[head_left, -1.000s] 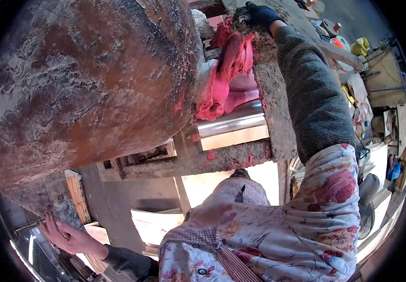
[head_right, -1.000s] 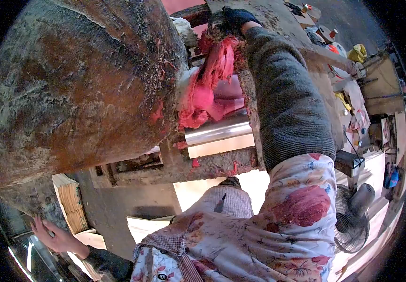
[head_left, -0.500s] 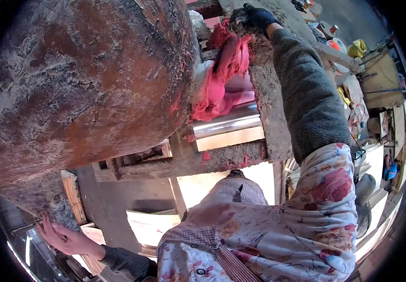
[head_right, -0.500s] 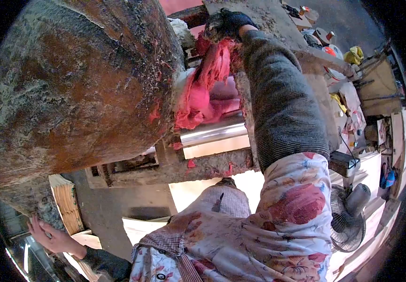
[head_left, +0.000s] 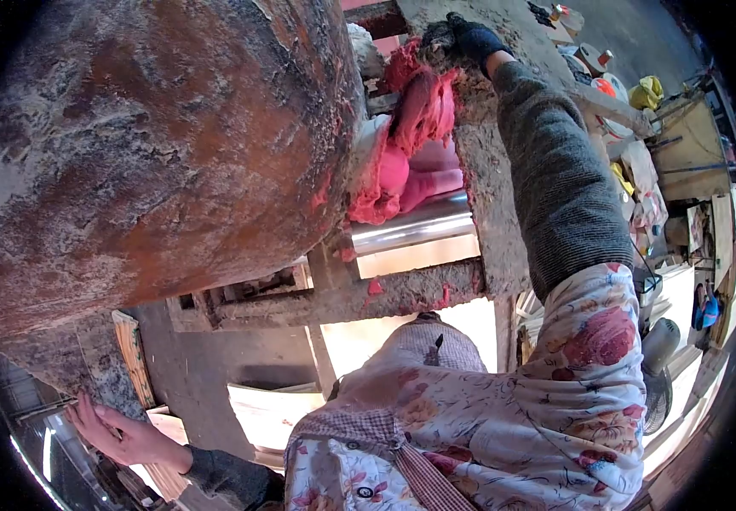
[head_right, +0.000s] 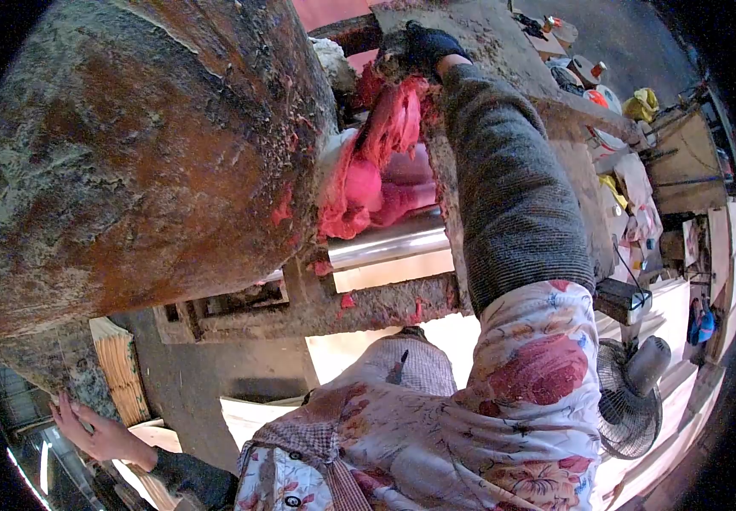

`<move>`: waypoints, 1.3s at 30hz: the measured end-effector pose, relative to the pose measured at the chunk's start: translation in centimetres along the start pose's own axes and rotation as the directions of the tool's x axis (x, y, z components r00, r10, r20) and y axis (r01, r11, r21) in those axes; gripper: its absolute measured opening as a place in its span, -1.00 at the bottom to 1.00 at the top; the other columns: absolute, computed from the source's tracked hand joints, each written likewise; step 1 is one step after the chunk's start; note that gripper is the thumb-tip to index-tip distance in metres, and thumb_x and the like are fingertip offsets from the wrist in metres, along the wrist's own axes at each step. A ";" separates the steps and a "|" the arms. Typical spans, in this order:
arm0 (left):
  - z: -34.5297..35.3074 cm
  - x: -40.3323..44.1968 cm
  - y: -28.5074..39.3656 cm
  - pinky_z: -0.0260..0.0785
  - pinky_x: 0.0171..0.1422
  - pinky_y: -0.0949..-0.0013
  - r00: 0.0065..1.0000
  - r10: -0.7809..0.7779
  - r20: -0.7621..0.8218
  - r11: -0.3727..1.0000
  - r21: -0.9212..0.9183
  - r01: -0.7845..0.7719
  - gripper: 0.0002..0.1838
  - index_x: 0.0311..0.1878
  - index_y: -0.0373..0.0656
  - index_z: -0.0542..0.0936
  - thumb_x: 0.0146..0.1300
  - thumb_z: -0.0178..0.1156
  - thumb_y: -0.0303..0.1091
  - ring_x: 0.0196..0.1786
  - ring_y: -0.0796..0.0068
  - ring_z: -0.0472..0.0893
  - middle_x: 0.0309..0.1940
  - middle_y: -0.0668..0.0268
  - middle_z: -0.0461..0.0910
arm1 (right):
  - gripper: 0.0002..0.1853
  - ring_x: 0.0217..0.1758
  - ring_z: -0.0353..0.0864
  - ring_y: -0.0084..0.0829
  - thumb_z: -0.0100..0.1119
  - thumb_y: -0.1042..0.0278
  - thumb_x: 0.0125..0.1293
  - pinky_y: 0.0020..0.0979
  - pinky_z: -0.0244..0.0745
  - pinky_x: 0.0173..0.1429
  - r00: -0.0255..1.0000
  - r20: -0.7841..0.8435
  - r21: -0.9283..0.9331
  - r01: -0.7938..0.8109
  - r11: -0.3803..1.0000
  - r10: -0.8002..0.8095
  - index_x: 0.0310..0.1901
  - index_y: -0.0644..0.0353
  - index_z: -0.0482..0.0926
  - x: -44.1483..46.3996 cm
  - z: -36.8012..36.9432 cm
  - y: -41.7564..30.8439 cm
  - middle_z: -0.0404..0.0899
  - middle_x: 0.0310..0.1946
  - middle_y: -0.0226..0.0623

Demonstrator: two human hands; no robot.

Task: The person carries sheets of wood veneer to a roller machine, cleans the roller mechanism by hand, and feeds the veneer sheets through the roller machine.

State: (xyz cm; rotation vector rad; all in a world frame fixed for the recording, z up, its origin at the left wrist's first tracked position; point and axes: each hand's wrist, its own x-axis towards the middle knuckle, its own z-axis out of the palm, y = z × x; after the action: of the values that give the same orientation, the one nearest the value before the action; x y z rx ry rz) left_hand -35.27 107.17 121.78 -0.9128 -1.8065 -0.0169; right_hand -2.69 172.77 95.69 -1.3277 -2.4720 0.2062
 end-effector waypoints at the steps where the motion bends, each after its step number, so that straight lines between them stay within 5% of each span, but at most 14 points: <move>1: 0.1 -0.1 -0.2 0.38 0.31 0.10 0.999 -0.032 -0.011 0.999 -0.031 0.031 -0.64 0.01 -0.23 0.65 0.50 -0.07 -0.23 0.27 0.11 0.48 0.04 0.24 0.63 | -0.30 0.14 0.52 0.12 0.23 -0.15 0.17 0.03 0.43 0.17 1.000 -0.001 0.000 0.001 1.000 -0.001 0.30 -0.02 0.34 -0.3 -0.4 -0.5 0.55 0.08 0.05; 3: 0.2 -0.2 -0.5 0.38 0.31 0.09 0.998 -0.064 -0.022 0.996 -0.062 0.062 -0.63 0.00 -0.17 0.68 0.49 -0.04 -0.15 0.27 0.14 0.48 0.04 0.25 0.64 | -0.55 0.22 0.46 0.03 -0.23 0.08 0.48 -0.15 0.33 0.26 0.992 0.046 -0.027 -0.115 0.993 0.116 0.28 0.04 0.39 -1.5 -2.3 -2.9 0.51 0.14 0.02; 7: 0.2 -0.1 -0.4 0.38 0.30 0.09 0.998 -0.053 -0.031 0.997 -0.050 0.051 -0.63 0.01 -0.18 0.67 0.49 -0.03 -0.15 0.27 0.14 0.48 0.04 0.20 0.63 | -0.55 0.23 0.46 0.03 -0.26 0.07 0.49 -0.16 0.33 0.26 0.997 0.018 -0.026 -0.073 0.997 0.074 0.28 0.05 0.39 -0.7 -0.9 -1.1 0.50 0.16 0.03; 9: 0.0 -0.1 0.1 0.38 0.30 0.09 0.997 -0.068 -0.030 0.996 -0.063 0.066 -0.63 0.02 -0.18 0.67 0.49 -0.03 -0.15 0.26 0.13 0.48 0.05 0.18 0.63 | -0.36 0.13 0.52 0.12 0.16 -0.07 0.26 0.00 0.44 0.17 0.999 -0.028 0.097 -0.038 0.995 0.041 0.29 0.06 0.33 0.8 1.0 1.1 0.55 0.08 0.05; 10: -0.1 0.0 0.4 0.39 0.28 0.11 0.996 -0.080 -0.027 0.996 -0.048 0.079 -0.66 0.03 -0.22 0.65 0.49 -0.04 -0.22 0.26 0.13 0.49 0.06 0.17 0.62 | -0.36 0.13 0.52 0.12 0.16 -0.07 0.26 0.00 0.44 0.17 0.999 -0.029 0.096 -0.036 0.995 0.039 0.29 0.06 0.33 1.1 1.3 1.6 0.55 0.08 0.05; 13: 0.0 0.0 0.4 0.40 0.26 0.13 0.996 -0.085 -0.027 0.996 -0.024 0.085 -0.69 0.04 -0.25 0.63 0.49 -0.04 -0.31 0.24 0.13 0.51 0.06 0.15 0.61 | -0.41 0.14 0.52 0.12 0.12 -0.01 0.28 -0.02 0.43 0.18 1.000 0.002 0.016 -0.010 1.000 0.010 0.29 0.05 0.33 0.0 -0.4 -0.3 0.54 0.09 0.05; 15: 0.0 -0.1 0.4 0.40 0.26 0.13 0.996 -0.079 -0.030 0.997 -0.018 0.078 -0.70 0.04 -0.25 0.63 0.48 -0.04 -0.33 0.24 0.13 0.52 0.07 0.15 0.61 | -0.51 0.20 0.46 0.04 -0.24 -0.04 0.47 -0.17 0.35 0.25 0.994 0.063 0.016 -0.094 0.995 0.093 0.21 0.11 0.45 -1.0 -2.0 -1.9 0.51 0.13 0.03; 19: 0.2 -0.3 0.1 0.40 0.25 0.12 0.994 -0.105 -0.028 0.993 -0.052 0.104 -0.68 0.05 -0.22 0.63 0.48 -0.02 -0.27 0.23 0.12 0.51 0.08 0.11 0.60 | -0.51 0.18 0.48 0.04 -0.27 -0.02 0.48 -0.15 0.37 0.23 0.995 0.032 0.022 -0.092 0.996 0.091 0.22 0.09 0.44 -0.9 -1.7 -1.9 0.53 0.10 0.05; 25: 0.0 -0.2 0.0 0.41 0.24 0.11 0.998 -0.065 -0.022 0.997 -0.053 0.064 -0.66 0.04 -0.22 0.65 0.48 0.00 -0.22 0.21 0.13 0.52 0.07 0.09 0.60 | -0.51 0.16 0.50 0.04 0.05 0.08 0.31 -0.11 0.40 0.19 0.997 0.066 -0.053 -0.023 0.998 0.027 0.23 0.09 0.43 -0.1 -1.3 -0.9 0.55 0.06 0.09; 27: -0.1 -0.3 -0.1 0.41 0.24 0.11 0.999 -0.049 -0.014 0.998 -0.042 0.048 -0.66 0.04 -0.22 0.65 0.48 0.00 -0.22 0.21 0.13 0.52 0.06 0.10 0.61 | -0.28 0.14 0.53 0.11 0.36 -0.06 0.05 -0.03 0.45 0.16 0.991 0.131 -0.016 0.006 1.000 -0.004 0.23 0.06 0.43 0.5 -1.1 -0.3 0.57 0.06 0.03; 31: 0.0 -0.3 0.2 0.38 0.28 0.11 0.997 -0.076 -0.020 0.997 -0.011 0.076 -0.65 0.03 -0.21 0.65 0.48 -0.04 -0.22 0.21 0.14 0.53 0.05 0.18 0.62 | -0.35 0.15 0.52 0.09 0.32 -0.07 0.09 -0.04 0.44 0.18 0.997 0.073 -0.055 -0.035 0.998 0.039 0.19 0.06 0.48 -0.7 -1.9 -1.3 0.58 0.06 0.00; 34: 0.0 -0.2 0.4 0.36 0.30 0.11 0.996 -0.081 -0.031 0.996 -0.030 0.080 -0.63 0.02 -0.20 0.65 0.49 -0.08 -0.20 0.22 0.15 0.53 0.02 0.23 0.64 | -0.19 0.20 0.46 0.13 0.37 0.15 0.03 -0.09 0.39 0.20 0.989 0.128 0.028 -0.073 0.997 0.069 0.36 0.04 0.30 -0.5 -1.2 -0.5 0.52 0.10 0.09; 36: 0.0 -0.2 0.4 0.36 0.29 0.10 0.995 -0.090 -0.034 0.995 -0.052 0.088 -0.63 0.02 -0.20 0.65 0.49 -0.08 -0.20 0.21 0.15 0.54 0.02 0.21 0.64 | -0.15 0.23 0.45 0.09 0.43 0.22 -0.03 -0.07 0.37 0.22 0.999 -0.001 0.045 0.040 0.998 -0.040 0.36 0.05 0.30 0.5 0.8 1.6 0.51 0.13 0.08; 39: -0.1 -0.3 0.1 0.38 0.27 0.12 0.998 -0.062 -0.033 0.998 -0.035 0.060 -0.64 0.02 -0.22 0.65 0.49 -0.07 -0.22 0.21 0.15 0.54 0.03 0.19 0.64 | -0.27 0.22 0.47 0.05 0.27 0.04 0.17 -0.10 0.36 0.22 0.989 0.146 0.035 0.029 0.999 -0.034 0.35 0.10 0.30 -0.5 -2.0 -0.3 0.54 0.10 0.07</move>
State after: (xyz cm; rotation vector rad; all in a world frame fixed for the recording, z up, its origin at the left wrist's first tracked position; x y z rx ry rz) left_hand -35.09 107.04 121.57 -0.8757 -1.8064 -0.1012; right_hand -1.96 172.17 97.52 -1.3028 -2.5970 0.3469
